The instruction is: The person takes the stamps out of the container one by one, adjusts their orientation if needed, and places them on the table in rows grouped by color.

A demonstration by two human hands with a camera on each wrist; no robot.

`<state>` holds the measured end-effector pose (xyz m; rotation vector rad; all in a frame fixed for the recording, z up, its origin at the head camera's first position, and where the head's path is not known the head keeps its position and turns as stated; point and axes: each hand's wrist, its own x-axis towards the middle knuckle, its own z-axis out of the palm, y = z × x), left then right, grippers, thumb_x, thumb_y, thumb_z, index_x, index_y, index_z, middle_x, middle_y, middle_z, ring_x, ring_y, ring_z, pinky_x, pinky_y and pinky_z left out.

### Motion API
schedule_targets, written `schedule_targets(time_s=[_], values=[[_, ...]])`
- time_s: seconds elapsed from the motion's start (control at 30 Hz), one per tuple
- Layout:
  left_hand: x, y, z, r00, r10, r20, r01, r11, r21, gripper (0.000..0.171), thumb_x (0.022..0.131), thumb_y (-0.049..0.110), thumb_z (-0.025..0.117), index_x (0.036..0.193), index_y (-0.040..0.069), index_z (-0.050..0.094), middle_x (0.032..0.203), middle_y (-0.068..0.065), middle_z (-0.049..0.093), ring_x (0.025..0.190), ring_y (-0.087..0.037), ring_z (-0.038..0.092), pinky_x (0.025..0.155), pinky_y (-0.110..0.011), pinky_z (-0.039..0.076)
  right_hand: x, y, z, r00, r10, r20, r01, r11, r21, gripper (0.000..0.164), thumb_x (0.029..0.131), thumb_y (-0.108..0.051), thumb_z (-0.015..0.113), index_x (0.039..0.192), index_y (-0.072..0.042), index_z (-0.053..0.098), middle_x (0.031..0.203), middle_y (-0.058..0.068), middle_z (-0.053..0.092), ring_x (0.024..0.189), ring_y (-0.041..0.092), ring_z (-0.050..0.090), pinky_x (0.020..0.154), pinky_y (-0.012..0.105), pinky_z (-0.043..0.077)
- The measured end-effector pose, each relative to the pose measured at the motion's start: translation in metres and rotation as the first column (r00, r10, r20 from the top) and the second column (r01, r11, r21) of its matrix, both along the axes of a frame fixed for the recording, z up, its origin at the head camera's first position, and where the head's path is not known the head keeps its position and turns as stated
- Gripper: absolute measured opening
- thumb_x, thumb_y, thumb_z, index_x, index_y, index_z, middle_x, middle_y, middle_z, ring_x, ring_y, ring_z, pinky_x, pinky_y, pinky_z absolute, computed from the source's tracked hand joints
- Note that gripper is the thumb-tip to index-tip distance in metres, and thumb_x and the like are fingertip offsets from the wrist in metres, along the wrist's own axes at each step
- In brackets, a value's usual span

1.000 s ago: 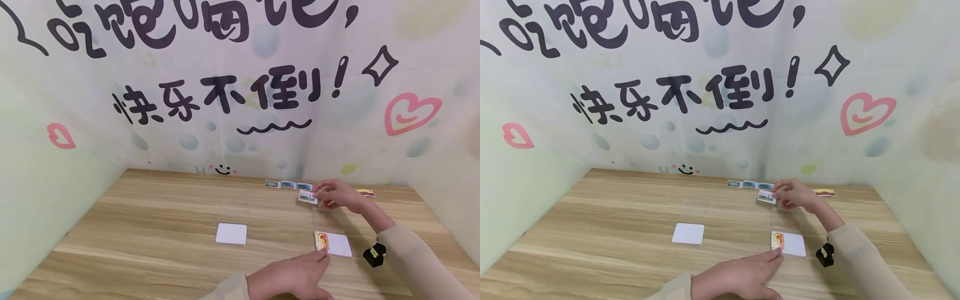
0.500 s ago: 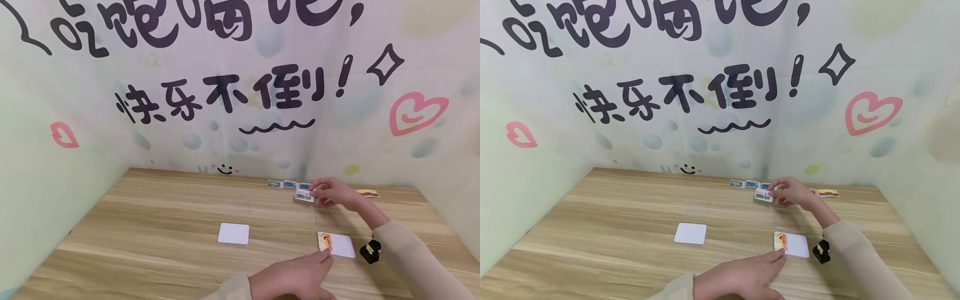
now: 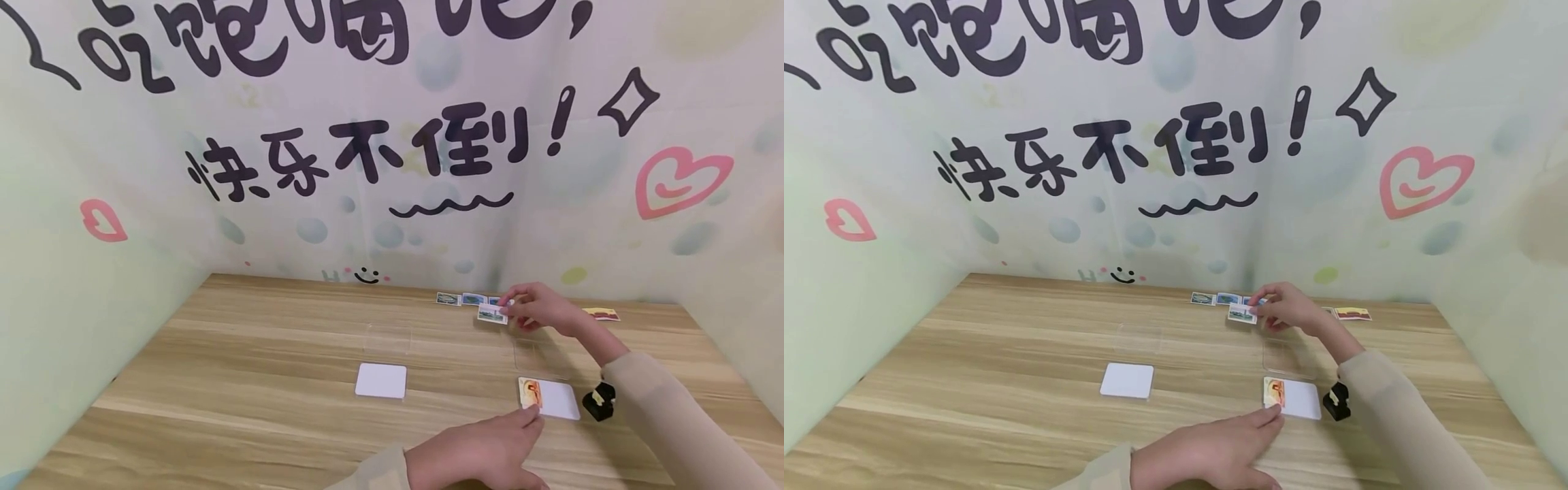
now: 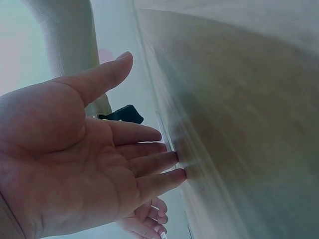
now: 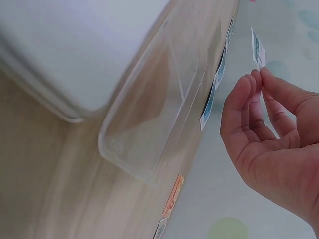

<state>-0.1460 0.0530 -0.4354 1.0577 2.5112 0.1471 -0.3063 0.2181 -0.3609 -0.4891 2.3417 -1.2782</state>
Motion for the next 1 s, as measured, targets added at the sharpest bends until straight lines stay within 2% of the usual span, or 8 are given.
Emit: schedule_targets(time_s=[0.07,0.17,0.33,0.67,1.0], values=[[0.005,-0.003,0.015,1.0,0.001,0.02,-0.001,1.0,0.003,0.087,0.102,0.061,0.058,0.168,0.013,0.026,0.175,0.004,0.016,0.157,-0.002,0.016,0.12,-0.014,0.025,-0.001,-0.002,0.001,1.0,0.0,-0.007,0.0,1.0,0.002,0.026,0.105,-0.011,0.064,0.123,0.008,0.063,0.087,0.006,0.063,0.076,0.019,0.058,0.067,0.03,0.057],[0.012,-0.007,0.032,1.0,-0.001,0.006,0.001,1.0,0.003,0.084,0.103,0.058,0.059,0.166,0.01,0.03,0.174,0.003,0.02,0.157,-0.002,0.019,0.119,-0.013,0.026,-0.001,-0.004,0.003,1.0,0.003,-0.015,-0.003,1.0,0.003,0.025,0.105,-0.011,0.065,0.121,0.007,0.063,0.088,0.005,0.064,0.076,0.019,0.058,0.067,0.03,0.057],[0.019,-0.011,0.047,1.0,0.01,-0.021,-0.01,1.0,0.001,0.081,0.103,0.056,0.061,0.164,0.01,0.036,0.172,0.004,0.026,0.155,-0.001,0.025,0.116,-0.012,0.029,-0.003,-0.01,0.004,1.0,0.017,-0.02,-0.017,1.0,-0.013,0.025,0.105,-0.01,0.064,0.121,0.008,0.063,0.088,0.004,0.064,0.075,0.018,0.058,0.066,0.031,0.057],[0.022,-0.012,0.051,0.999,0.017,-0.033,-0.017,1.0,-0.005,0.08,0.103,0.056,0.061,0.164,0.011,0.037,0.172,0.005,0.025,0.154,-0.001,0.025,0.116,-0.012,0.03,-0.007,-0.02,0.004,1.0,0.021,-0.014,-0.021,0.999,-0.029,0.025,0.104,-0.009,0.065,0.122,0.008,0.063,0.086,0.003,0.063,0.074,0.017,0.057,0.065,0.03,0.057],[0.022,-0.01,0.05,1.0,0.018,-0.021,-0.018,1.0,-0.013,0.08,0.103,0.056,0.06,0.165,0.012,0.035,0.172,0.005,0.024,0.155,-0.001,0.024,0.116,-0.013,0.03,-0.011,-0.025,0.001,1.0,0.02,-0.002,-0.02,0.999,-0.027,0.027,0.104,-0.01,0.067,0.123,0.008,0.064,0.086,0.003,0.064,0.075,0.018,0.059,0.067,0.03,0.057]])
